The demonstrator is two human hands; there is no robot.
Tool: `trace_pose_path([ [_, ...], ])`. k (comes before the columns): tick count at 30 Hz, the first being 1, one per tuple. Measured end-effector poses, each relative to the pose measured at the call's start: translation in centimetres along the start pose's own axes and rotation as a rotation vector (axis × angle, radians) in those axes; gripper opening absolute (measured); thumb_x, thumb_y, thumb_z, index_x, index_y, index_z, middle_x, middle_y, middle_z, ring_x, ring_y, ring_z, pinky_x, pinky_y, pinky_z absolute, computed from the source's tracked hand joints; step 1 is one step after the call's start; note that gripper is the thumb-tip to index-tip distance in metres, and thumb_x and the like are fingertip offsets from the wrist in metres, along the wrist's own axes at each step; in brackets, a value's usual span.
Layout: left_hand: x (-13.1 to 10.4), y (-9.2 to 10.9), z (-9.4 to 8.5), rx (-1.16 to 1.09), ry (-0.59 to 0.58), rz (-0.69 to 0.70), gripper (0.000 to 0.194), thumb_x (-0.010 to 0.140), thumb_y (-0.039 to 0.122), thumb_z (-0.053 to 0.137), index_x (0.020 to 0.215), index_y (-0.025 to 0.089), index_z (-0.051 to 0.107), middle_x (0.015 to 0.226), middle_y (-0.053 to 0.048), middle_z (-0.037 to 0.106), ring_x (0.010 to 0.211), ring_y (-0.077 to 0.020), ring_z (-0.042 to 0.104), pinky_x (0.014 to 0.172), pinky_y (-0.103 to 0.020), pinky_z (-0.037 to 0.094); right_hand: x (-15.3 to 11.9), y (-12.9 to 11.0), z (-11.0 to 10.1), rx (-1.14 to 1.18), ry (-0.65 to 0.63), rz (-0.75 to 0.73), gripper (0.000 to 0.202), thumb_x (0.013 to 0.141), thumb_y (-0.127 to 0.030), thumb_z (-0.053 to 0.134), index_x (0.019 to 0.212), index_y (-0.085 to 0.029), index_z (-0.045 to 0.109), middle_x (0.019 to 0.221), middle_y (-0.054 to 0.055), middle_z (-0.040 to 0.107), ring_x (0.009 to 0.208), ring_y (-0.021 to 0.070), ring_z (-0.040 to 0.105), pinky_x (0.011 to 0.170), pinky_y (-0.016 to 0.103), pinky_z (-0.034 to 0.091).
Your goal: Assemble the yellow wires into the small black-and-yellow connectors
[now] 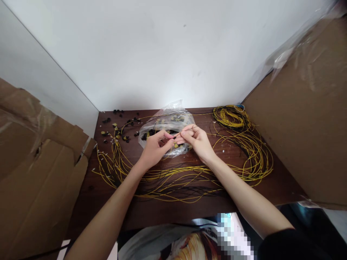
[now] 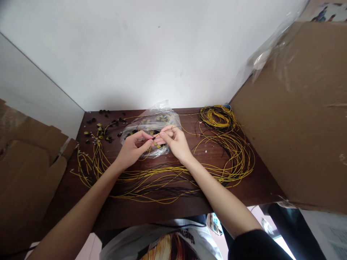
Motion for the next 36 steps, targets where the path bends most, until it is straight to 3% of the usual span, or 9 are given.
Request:
trace_pose_path([
  [5,0.0,-0.08,0.03,-0.027,0.0,-0.011,0.016,0.079,0.031,0.057,0.08,0.015,0.056,0.073,-0.004,0.067,0.068,-0.0156,0.063,0.063,-0.027,0.05,-0.06,0.13,-0.12,0.054,0.017,0.024,0.038,0.067,-0.044,0.073,0.081,-0.023,0.045,0.068,-0.002,0.069,0.066,0.0156,0.069,0.065,0.031,0.057],
  [15,-0.06,-0.16,0.13,-0.021,-0.017,-0.004,0.016,0.08,0.031,0.056,0.081,0.015,0.057,0.075,-0.004,0.068,0.069,-0.0153,0.063,0.063,-0.026,0.049,-0.3,-0.4,0.16,-0.083,0.005,-0.025,0.028,0.061,-0.035,0.078,0.074,-0.017,0.059,0.065,-0.001,0.069,0.058,0.0102,0.066,0.062,0.023,0.056],
  [28,0.11,-0.35,0.21,0.021,-0.03,0.004,0.016,0.08,0.03,0.055,0.084,0.015,0.057,0.075,-0.004,0.067,0.07,-0.0159,0.063,0.064,-0.026,0.049,-0.05,0.32,-0.45,0.024,0.045,-0.016,0.035,0.069,-0.042,0.071,0.081,-0.022,0.045,0.062,-0.003,0.068,0.062,0.0165,0.07,0.06,0.031,0.059],
  [36,-0.02,-0.45,0.17,0.004,-0.022,0.002,0.018,0.081,0.033,0.055,0.085,0.015,0.058,0.077,-0.005,0.068,0.072,-0.0164,0.064,0.066,-0.027,0.049,-0.13,0.04,-0.19,-0.058,0.009,-0.034,0.029,0.065,-0.034,0.076,0.08,-0.016,0.059,0.066,0.0,0.069,0.059,0.0127,0.068,0.062,0.025,0.059],
])
Point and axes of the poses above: each hand's wrist, its own x-axis towards the middle knuckle, its own z-axis out of the palm, y = z × x, the point moved 6 cm from there along x, towards the middle knuckle
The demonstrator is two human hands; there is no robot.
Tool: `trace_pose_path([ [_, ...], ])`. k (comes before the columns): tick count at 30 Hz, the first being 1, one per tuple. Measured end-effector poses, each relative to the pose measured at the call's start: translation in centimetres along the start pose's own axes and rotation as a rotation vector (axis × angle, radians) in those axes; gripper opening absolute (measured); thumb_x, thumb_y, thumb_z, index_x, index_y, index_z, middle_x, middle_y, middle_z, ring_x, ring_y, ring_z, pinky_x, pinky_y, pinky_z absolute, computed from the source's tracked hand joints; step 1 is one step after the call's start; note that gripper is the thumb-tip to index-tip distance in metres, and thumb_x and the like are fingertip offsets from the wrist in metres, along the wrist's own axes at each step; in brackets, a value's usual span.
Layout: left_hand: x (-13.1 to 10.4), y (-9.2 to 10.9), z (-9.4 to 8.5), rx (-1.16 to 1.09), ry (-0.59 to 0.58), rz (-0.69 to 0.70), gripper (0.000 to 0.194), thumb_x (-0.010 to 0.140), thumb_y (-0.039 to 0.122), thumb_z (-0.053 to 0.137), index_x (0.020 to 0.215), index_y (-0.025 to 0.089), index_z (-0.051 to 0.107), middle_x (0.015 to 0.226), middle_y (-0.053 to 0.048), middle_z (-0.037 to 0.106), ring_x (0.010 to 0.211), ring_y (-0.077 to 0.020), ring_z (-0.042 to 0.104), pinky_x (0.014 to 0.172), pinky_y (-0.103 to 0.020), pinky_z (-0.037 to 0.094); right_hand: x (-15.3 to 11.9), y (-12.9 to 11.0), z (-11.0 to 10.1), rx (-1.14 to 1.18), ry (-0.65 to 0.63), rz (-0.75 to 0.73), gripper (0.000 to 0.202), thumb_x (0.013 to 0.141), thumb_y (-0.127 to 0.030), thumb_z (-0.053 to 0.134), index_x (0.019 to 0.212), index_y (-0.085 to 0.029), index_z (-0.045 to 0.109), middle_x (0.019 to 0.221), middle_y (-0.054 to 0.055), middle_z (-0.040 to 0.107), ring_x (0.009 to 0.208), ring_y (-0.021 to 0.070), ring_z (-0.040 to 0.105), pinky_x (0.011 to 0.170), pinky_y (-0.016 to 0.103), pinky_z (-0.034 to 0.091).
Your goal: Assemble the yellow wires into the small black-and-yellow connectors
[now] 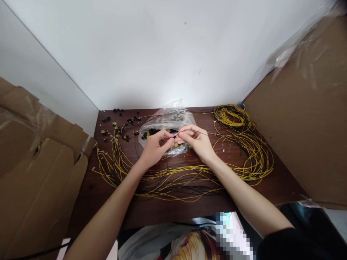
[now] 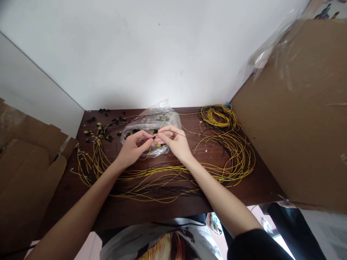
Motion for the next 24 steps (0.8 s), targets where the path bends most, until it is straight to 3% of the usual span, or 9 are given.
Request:
trace_pose_path([
  [4,0.04,-0.01,0.1,-0.003,-0.015,-0.003,0.018,0.081,0.032,0.055,0.085,0.015,0.057,0.077,-0.005,0.068,0.072,-0.0167,0.064,0.067,-0.027,0.049,0.0,0.16,-0.03,-0.018,-0.001,0.001,0.027,0.065,-0.033,0.076,0.077,-0.016,0.059,0.065,0.0,0.069,0.057,0.0121,0.067,0.063,0.025,0.059],
  [15,0.08,-0.04,0.19,0.001,-0.027,-0.007,0.018,0.081,0.032,0.056,0.086,0.014,0.057,0.077,-0.005,0.067,0.071,-0.0161,0.064,0.069,-0.028,0.049,0.2,0.69,-0.36,0.084,0.012,0.011,0.032,0.076,-0.042,0.064,0.088,-0.024,0.041,0.073,-0.003,0.069,0.069,0.0176,0.071,0.067,0.036,0.06],
  [24,0.08,-0.03,0.19,0.028,-0.029,0.011,0.018,0.082,0.032,0.054,0.083,0.015,0.057,0.075,-0.004,0.067,0.071,-0.0162,0.063,0.068,-0.028,0.049,0.04,-0.06,0.24,-0.025,-0.039,-0.002,0.031,0.066,-0.037,0.075,0.08,-0.018,0.054,0.068,-0.001,0.068,0.06,0.0136,0.068,0.062,0.027,0.06],
])
Point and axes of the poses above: each hand's wrist, its own x-axis towards the middle knuckle, its own z-axis out of the palm, y = z × x, the point moved 6 cm from there along x, towards the middle knuckle
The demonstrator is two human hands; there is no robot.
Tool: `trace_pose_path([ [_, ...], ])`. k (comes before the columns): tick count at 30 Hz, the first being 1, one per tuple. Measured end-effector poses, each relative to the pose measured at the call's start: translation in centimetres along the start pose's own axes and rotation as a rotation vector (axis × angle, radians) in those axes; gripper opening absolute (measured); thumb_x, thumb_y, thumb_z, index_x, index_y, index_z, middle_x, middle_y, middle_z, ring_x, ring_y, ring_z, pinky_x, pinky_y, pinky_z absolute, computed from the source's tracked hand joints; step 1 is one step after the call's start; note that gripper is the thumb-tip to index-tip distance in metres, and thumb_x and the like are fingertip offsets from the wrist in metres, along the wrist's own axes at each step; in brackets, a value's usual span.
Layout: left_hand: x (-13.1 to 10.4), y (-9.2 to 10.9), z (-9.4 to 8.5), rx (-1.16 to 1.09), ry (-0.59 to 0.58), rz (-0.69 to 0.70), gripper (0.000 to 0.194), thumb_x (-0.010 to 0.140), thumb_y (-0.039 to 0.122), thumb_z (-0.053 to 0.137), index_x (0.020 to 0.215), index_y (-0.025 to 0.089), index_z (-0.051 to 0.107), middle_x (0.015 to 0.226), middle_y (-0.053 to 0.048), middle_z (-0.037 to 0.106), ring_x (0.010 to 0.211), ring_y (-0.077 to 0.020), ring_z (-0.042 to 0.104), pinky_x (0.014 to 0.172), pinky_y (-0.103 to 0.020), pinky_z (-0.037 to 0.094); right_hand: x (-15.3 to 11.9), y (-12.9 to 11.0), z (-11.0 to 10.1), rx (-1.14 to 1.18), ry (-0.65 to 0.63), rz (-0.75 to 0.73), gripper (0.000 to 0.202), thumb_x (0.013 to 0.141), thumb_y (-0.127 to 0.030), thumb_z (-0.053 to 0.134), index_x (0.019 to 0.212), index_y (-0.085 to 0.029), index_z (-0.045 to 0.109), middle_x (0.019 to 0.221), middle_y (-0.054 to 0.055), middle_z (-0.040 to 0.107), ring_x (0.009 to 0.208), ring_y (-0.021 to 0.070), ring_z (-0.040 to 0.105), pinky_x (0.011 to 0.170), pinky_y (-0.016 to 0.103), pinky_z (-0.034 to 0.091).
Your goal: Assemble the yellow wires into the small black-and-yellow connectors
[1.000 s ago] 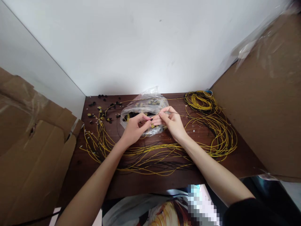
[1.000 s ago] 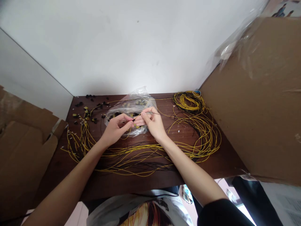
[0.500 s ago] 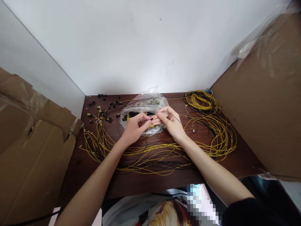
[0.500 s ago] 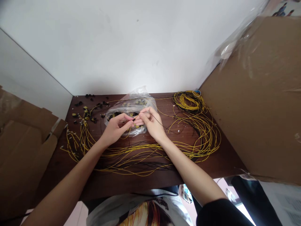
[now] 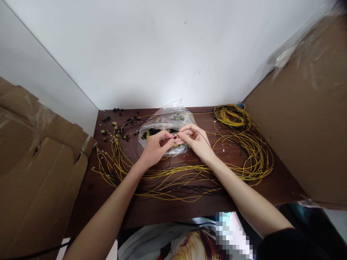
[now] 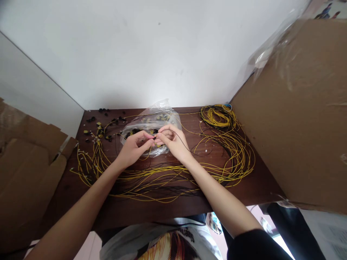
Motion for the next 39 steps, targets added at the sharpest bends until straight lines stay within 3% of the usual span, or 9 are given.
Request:
trace_pose_path([
  [11,0.06,-0.03,0.17,-0.011,-0.02,0.003,0.017,0.082,0.031,0.055,0.084,0.015,0.058,0.078,-0.005,0.067,0.071,-0.0153,0.063,0.068,-0.027,0.049,0.23,0.64,-0.52,0.03,0.031,-0.04,0.032,0.075,-0.044,0.065,0.086,-0.022,0.043,0.066,-0.002,0.068,0.061,0.0162,0.069,0.059,0.031,0.06],
  [16,0.04,-0.13,0.2,-0.021,-0.018,0.004,0.017,0.082,0.031,0.055,0.085,0.015,0.058,0.075,-0.004,0.066,0.062,-0.0123,0.058,0.06,-0.024,0.046,0.27,0.73,-0.62,0.081,0.052,-0.005,0.034,0.077,-0.044,0.062,0.088,-0.024,0.037,0.068,-0.003,0.068,0.064,0.0168,0.07,0.062,0.033,0.06],
  [23,-0.07,0.06,0.33,-0.163,-0.025,-0.036,0.015,0.08,0.03,0.057,0.082,0.014,0.056,0.071,-0.003,0.065,0.053,-0.0098,0.054,0.055,-0.023,0.046,0.15,0.35,-0.36,0.029,0.039,-0.01,0.034,0.073,-0.042,0.068,0.087,-0.022,0.045,0.066,-0.002,0.067,0.06,0.0157,0.069,0.059,0.03,0.059],
  [29,-0.05,0.07,0.15,-0.075,-0.005,-0.031,0.017,0.081,0.031,0.056,0.083,0.014,0.058,0.074,-0.005,0.066,0.058,-0.0116,0.058,0.057,-0.023,0.048,0.01,0.2,-0.25,-0.036,0.019,-0.032,0.031,0.067,-0.038,0.074,0.079,-0.017,0.055,0.066,0.0,0.068,0.058,0.014,0.068,0.063,0.029,0.059],
  [33,-0.08,0.05,0.22,-0.069,-0.01,-0.018,0.017,0.081,0.031,0.056,0.084,0.014,0.059,0.078,-0.006,0.068,0.065,-0.0134,0.06,0.059,-0.023,0.049,-0.04,0.17,-0.42,-0.005,0.05,-0.048,0.028,0.07,-0.037,0.072,0.078,-0.017,0.053,0.066,0.001,0.069,0.056,0.0152,0.068,0.061,0.031,0.06],
  [39,-0.09,-0.06,0.22,-0.078,-0.005,-0.017,0.016,0.081,0.03,0.056,0.083,0.015,0.057,0.075,-0.004,0.066,0.059,-0.0113,0.058,0.056,-0.023,0.048,0.05,0.63,-0.58,0.034,0.077,-0.02,0.031,0.072,-0.041,0.069,0.08,-0.021,0.047,0.064,0.001,0.069,0.06,0.0188,0.069,0.061,0.036,0.061],
])
Point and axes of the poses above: each hand's wrist, its own x-axis towards the middle knuckle, its own z-axis out of the palm, y = z × x, the point moved 6 cm from there along x, towards the middle knuckle
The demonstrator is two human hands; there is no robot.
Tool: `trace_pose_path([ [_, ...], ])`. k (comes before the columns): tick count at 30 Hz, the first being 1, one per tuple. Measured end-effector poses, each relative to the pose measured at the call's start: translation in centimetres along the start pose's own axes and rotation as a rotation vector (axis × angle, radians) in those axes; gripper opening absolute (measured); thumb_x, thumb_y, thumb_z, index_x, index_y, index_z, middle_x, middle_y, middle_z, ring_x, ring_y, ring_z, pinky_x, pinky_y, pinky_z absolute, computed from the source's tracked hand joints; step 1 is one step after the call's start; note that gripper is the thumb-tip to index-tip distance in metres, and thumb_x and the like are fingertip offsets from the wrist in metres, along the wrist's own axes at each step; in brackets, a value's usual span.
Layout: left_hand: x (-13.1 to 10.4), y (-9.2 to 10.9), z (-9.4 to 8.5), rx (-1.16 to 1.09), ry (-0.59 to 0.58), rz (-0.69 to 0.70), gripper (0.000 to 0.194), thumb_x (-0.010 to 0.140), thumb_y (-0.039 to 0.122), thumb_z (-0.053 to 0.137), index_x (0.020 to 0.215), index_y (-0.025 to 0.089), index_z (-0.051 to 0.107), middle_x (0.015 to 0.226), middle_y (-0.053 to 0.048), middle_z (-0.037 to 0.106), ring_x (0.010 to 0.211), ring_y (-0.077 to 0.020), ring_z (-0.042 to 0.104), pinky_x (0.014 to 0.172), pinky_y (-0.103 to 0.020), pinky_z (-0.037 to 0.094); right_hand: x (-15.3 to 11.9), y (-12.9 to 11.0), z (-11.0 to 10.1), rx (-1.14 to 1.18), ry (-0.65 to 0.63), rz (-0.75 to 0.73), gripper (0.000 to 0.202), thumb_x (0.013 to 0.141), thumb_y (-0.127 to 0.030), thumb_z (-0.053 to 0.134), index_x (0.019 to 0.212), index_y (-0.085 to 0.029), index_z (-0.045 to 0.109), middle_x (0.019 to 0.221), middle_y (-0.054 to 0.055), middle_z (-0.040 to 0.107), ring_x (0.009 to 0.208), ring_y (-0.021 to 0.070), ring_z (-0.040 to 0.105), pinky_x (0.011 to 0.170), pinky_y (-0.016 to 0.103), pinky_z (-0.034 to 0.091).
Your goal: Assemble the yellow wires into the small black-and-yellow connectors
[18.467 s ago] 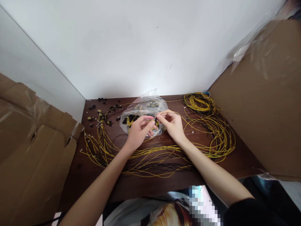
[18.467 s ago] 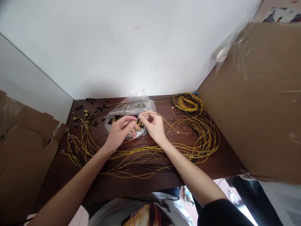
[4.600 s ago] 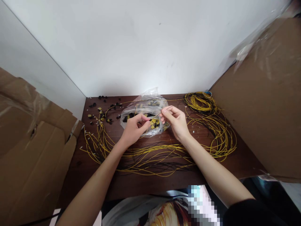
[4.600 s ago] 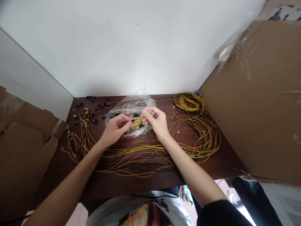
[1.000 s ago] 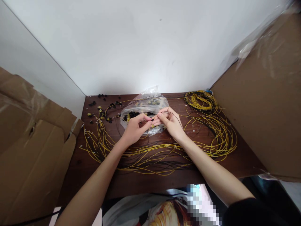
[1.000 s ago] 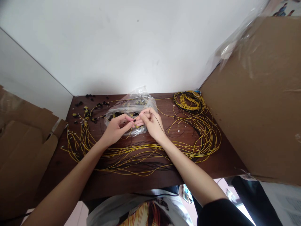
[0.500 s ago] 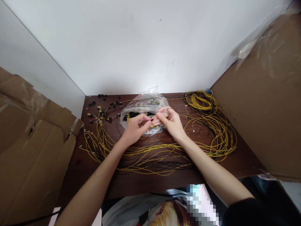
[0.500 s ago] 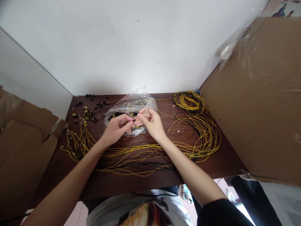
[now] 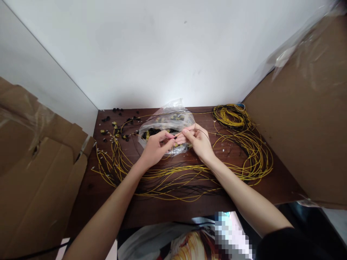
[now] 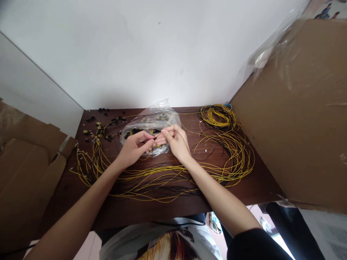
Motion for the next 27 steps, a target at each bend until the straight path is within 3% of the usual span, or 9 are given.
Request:
trace_pose_path([
  [7,-0.06,0.02,0.23,-0.092,-0.024,-0.01,0.014,0.081,0.029,0.056,0.084,0.015,0.055,0.07,-0.002,0.063,0.051,-0.0094,0.054,0.052,-0.023,0.047,-0.01,0.25,-0.31,0.067,0.048,0.049,0.033,0.073,-0.042,0.068,0.083,-0.023,0.042,0.06,-0.002,0.067,0.063,0.0211,0.071,0.063,0.04,0.061],
  [17,-0.08,0.21,-0.14,-0.13,0.042,-0.059,0.014,0.078,0.028,0.058,0.083,0.016,0.056,0.051,0.004,0.055,0.046,-0.0107,0.054,0.049,-0.023,0.046,-0.13,-0.34,0.52,0.034,-0.021,0.034,0.034,0.064,-0.038,0.077,0.079,-0.016,0.056,0.067,0.0,0.07,0.059,0.014,0.069,0.066,0.029,0.061],
  [27,-0.15,0.17,0.09,-0.165,0.025,-0.063,0.015,0.078,0.03,0.058,0.084,0.017,0.053,0.058,0.002,0.059,0.046,-0.011,0.057,0.049,-0.023,0.048,-0.02,-0.17,0.3,0.05,-0.018,0.021,0.034,0.069,-0.04,0.073,0.078,-0.017,0.049,0.068,0.002,0.071,0.061,0.0153,0.07,0.066,0.032,0.061],
])
Point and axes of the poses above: each hand's wrist, its own x-axis towards the middle knuckle, its own z-axis out of the palm, y = z × x, the point moved 6 cm from there along x, towards the middle knuckle
